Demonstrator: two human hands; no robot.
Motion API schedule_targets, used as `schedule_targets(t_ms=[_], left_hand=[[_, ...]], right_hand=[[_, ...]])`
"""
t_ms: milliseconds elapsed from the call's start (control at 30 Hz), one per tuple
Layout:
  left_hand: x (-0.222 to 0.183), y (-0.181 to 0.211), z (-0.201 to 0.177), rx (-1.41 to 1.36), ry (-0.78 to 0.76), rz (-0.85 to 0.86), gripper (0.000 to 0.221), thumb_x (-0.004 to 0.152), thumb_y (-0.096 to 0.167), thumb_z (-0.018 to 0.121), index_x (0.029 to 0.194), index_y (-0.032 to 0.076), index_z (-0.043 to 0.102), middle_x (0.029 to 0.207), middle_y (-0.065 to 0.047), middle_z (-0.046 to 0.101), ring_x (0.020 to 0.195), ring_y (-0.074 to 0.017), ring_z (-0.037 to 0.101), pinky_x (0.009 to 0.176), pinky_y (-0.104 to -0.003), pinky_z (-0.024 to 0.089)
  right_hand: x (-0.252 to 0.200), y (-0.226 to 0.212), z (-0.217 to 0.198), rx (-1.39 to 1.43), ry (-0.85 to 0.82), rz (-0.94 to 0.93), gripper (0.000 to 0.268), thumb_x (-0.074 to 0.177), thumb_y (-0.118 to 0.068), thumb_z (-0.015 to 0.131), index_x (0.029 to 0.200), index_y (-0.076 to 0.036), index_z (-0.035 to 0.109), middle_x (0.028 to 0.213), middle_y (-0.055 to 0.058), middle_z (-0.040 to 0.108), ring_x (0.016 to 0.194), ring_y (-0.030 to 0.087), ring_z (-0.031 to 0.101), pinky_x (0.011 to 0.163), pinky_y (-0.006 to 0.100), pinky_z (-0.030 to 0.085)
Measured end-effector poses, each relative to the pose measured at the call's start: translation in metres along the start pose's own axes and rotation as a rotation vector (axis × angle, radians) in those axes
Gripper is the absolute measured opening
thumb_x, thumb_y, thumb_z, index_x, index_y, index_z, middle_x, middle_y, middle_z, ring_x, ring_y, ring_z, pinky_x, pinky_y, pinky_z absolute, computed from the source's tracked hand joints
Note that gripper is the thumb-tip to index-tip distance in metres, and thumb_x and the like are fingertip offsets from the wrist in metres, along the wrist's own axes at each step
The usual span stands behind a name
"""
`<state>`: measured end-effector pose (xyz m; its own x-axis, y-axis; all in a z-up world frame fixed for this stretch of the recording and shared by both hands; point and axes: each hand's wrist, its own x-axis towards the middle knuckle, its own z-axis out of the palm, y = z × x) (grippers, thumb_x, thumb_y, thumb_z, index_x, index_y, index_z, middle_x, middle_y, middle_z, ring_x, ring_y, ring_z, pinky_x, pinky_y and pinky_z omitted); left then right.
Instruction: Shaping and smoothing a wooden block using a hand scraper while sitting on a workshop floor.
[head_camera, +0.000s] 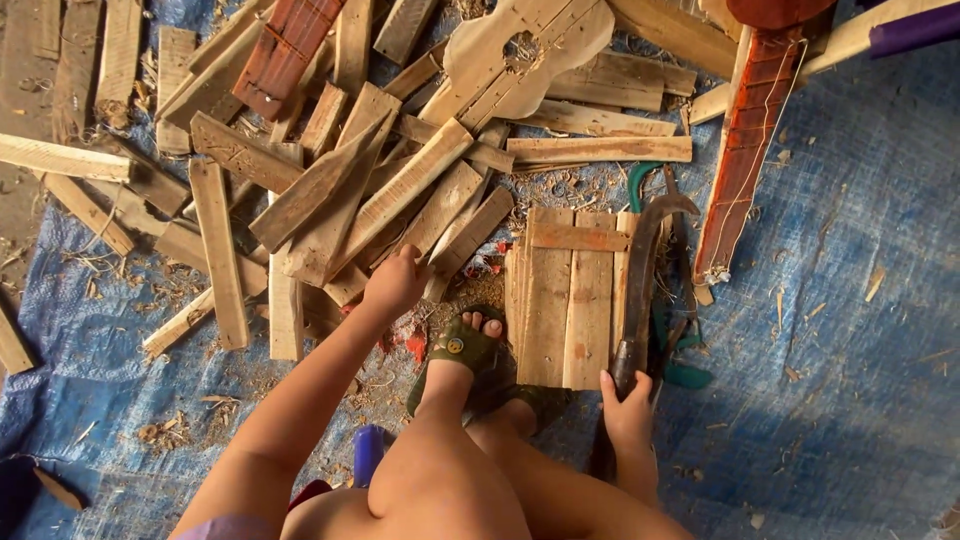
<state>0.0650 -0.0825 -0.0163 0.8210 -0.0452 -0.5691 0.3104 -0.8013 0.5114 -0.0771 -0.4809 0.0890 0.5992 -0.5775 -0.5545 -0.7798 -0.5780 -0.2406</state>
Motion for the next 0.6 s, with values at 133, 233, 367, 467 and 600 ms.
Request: schedule_targets(t_ms=[133, 233, 367, 467, 600], left_hand=[[0.004, -0.007, 0.019, -0.037, -0.006, -0.014, 0.034, 0.100, 0.034, 0.062, 0.108, 0.001, 0.059, 0.086, -0.015, 0.072, 0.071, -0.0304, 0.071, 0.063, -0.041, 0.060], [-0.001, -0.009, 0.021, -0.132, 0.031, -0.004, 0.032, 0.097, 0.030, 0.065, 0.109, 0.000, 0.063, 0.090, -0.016, 0.074, 0.076, -0.0309, 0.072, 0.068, -0.041, 0.059], [-0.014, -0.022, 0.012, 0.194, 0.478, 0.107, 0.025, 0.095, 0.029, 0.065, 0.108, 0.007, 0.068, 0.122, -0.012, 0.063, 0.114, -0.0313, 0.058, 0.092, -0.046, 0.048], [-0.020, -0.035, 0.002, 0.201, 0.503, 0.176, 0.027, 0.096, 0.023, 0.063, 0.115, 0.004, 0.064, 0.130, -0.014, 0.061, 0.117, -0.0330, 0.059, 0.096, -0.047, 0.049], [-0.029, -0.044, -0.028, 0.311, 0.584, 0.080, 0.047, 0.102, 0.030, 0.058, 0.143, 0.008, 0.055, 0.148, -0.015, 0.055, 0.124, -0.0315, 0.055, 0.104, -0.049, 0.045]], right_hand=[[-0.001, 0.007, 0.008, 0.051, 0.026, -0.078, 0.065, 0.096, -0.041, 0.063, 0.140, -0.002, 0.037, 0.109, 0.018, 0.067, 0.065, 0.024, 0.070, 0.067, 0.037, 0.054], [-0.002, 0.009, 0.009, 0.037, 0.031, -0.058, 0.066, 0.096, -0.042, 0.063, 0.141, -0.001, 0.039, 0.110, 0.019, 0.068, 0.072, 0.025, 0.071, 0.072, 0.039, 0.054], [-0.007, 0.017, 0.011, -0.084, 0.086, -0.130, 0.080, 0.090, -0.049, 0.065, 0.149, -0.005, 0.033, 0.122, 0.025, 0.066, 0.103, 0.040, 0.069, 0.089, 0.047, 0.053], [-0.014, 0.017, 0.008, -0.056, 0.115, -0.160, 0.083, 0.091, -0.044, 0.063, 0.155, -0.005, 0.029, 0.124, 0.024, 0.063, 0.102, 0.040, 0.068, 0.087, 0.048, 0.054], [-0.014, 0.029, 0.006, 0.158, 0.219, -0.263, 0.068, 0.099, -0.020, 0.057, 0.153, 0.010, 0.029, 0.121, 0.031, 0.061, 0.099, 0.040, 0.066, 0.084, 0.047, 0.054]])
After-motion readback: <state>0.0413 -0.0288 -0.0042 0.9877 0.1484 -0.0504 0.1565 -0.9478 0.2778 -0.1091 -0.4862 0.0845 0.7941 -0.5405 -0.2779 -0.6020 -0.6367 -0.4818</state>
